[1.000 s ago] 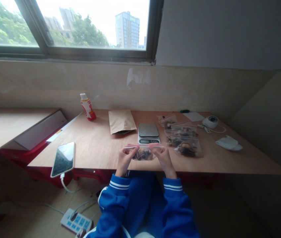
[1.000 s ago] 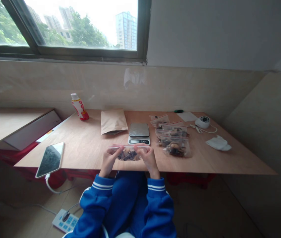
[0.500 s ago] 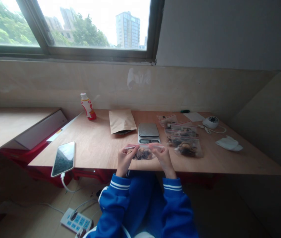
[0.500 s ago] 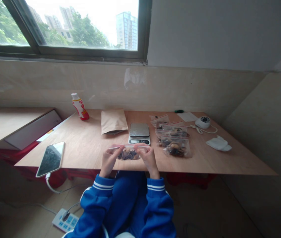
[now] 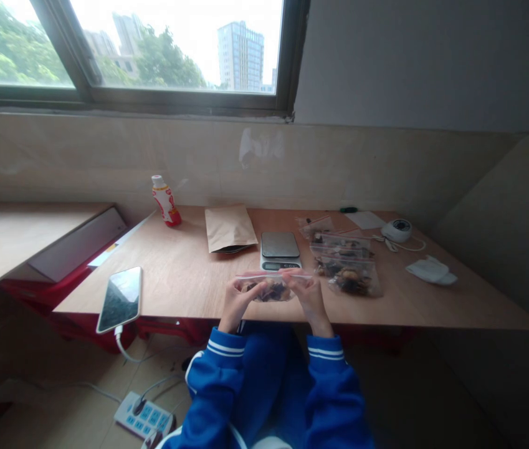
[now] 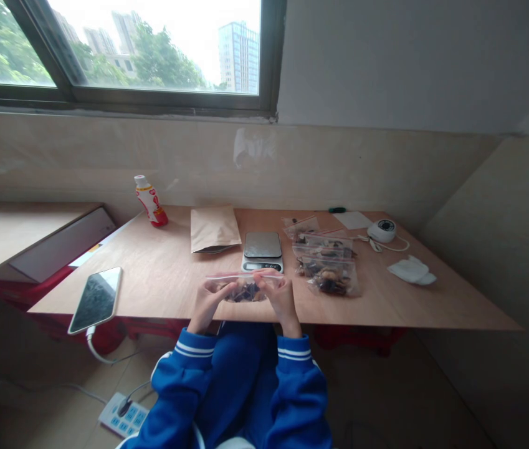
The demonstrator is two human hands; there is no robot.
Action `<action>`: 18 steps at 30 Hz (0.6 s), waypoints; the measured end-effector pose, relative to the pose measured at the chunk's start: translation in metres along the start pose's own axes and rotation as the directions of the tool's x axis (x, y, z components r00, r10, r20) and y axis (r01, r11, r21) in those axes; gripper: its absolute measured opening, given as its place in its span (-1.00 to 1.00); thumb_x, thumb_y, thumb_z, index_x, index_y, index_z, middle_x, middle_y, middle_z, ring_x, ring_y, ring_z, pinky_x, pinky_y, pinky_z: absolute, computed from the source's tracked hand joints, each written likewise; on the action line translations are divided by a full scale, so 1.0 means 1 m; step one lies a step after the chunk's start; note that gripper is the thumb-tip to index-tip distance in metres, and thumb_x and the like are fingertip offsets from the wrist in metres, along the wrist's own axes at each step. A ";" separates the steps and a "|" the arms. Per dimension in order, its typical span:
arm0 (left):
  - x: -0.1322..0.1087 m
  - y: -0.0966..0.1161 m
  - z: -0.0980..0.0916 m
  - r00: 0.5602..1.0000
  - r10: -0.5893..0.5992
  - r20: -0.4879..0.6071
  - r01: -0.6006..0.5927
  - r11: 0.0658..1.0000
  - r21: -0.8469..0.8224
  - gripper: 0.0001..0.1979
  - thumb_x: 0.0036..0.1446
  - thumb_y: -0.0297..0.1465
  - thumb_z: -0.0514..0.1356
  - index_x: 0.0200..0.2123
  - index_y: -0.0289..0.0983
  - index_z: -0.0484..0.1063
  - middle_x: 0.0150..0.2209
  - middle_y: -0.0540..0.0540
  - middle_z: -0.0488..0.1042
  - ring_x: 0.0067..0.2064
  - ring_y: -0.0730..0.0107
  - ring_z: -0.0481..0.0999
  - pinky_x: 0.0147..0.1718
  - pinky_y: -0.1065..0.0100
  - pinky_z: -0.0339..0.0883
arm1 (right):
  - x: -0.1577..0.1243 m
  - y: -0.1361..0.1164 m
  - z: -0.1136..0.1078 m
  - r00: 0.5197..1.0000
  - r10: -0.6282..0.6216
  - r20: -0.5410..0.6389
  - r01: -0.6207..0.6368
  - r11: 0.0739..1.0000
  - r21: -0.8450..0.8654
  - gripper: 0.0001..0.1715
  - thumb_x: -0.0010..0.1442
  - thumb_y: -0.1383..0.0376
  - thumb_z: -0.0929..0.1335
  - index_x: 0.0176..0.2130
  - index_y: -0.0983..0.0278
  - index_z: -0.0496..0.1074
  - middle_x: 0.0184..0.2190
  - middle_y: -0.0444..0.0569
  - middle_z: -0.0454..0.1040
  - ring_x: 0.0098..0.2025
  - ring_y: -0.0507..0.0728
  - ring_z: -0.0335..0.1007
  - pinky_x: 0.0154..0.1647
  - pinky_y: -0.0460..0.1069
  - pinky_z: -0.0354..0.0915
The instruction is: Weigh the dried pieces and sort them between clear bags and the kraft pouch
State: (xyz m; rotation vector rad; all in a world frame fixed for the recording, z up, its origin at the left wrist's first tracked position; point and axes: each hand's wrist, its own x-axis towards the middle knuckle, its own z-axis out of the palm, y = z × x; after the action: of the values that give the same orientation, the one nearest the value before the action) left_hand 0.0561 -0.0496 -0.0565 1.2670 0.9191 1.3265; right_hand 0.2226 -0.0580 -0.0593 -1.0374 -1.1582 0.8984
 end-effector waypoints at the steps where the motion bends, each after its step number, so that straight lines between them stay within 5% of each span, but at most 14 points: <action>1: 0.000 0.000 0.001 1.000 0.000 -0.005 0.000 1.000 0.012 -0.69 -0.09 -0.25 0.36 -0.28 -0.31 0.59 -0.34 -0.16 0.62 -0.30 0.19 0.59 -0.37 0.32 0.45 | 0.000 0.000 0.000 1.000 -0.004 0.012 0.004 1.000 -0.006 -0.81 0.01 0.14 0.45 -0.41 0.21 0.58 -0.30 -0.02 0.59 -0.24 0.18 0.50 -0.22 0.03 0.42; 9: 0.001 -0.001 0.004 0.995 0.066 -0.069 -0.060 0.995 0.079 -0.75 -0.02 -0.24 0.31 -0.38 -0.33 0.59 -0.39 -0.13 0.60 -0.32 0.24 0.57 -0.37 0.34 0.44 | 0.000 0.004 0.006 0.999 0.021 -0.031 -0.020 1.000 0.023 -0.80 -0.02 0.16 0.47 -0.39 0.22 0.58 -0.30 0.01 0.60 -0.20 0.21 0.50 -0.11 0.10 0.40; 15: -0.001 0.001 0.007 0.991 0.096 -0.088 -0.090 0.993 0.073 -0.77 -0.03 -0.25 0.32 -0.39 -0.32 0.58 -0.46 -0.09 0.57 -0.44 0.37 0.51 -0.49 0.43 0.37 | -0.005 -0.004 0.008 0.967 0.067 0.245 -0.140 0.946 0.292 -0.76 0.01 0.18 0.46 -0.25 0.18 0.57 -0.11 -0.01 0.56 -0.08 0.22 0.48 0.03 0.18 0.35; 18: -0.002 0.002 0.007 0.990 0.117 -0.082 -0.111 0.991 0.075 -0.78 -0.03 -0.26 0.32 -0.40 -0.32 0.58 -0.45 -0.09 0.57 -0.41 0.37 0.52 -0.45 0.43 0.38 | -0.004 -0.004 0.010 0.970 0.094 0.223 -0.150 0.956 0.252 -0.70 0.01 0.19 0.47 -0.21 0.21 0.57 -0.19 -0.01 0.59 -0.14 0.20 0.51 0.02 0.16 0.35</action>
State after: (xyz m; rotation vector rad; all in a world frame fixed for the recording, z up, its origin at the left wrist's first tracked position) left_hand 0.0627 -0.0525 -0.0537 1.3420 0.9724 1.4592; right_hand 0.2118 -0.0615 -0.0560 -0.8139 -1.1160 1.2508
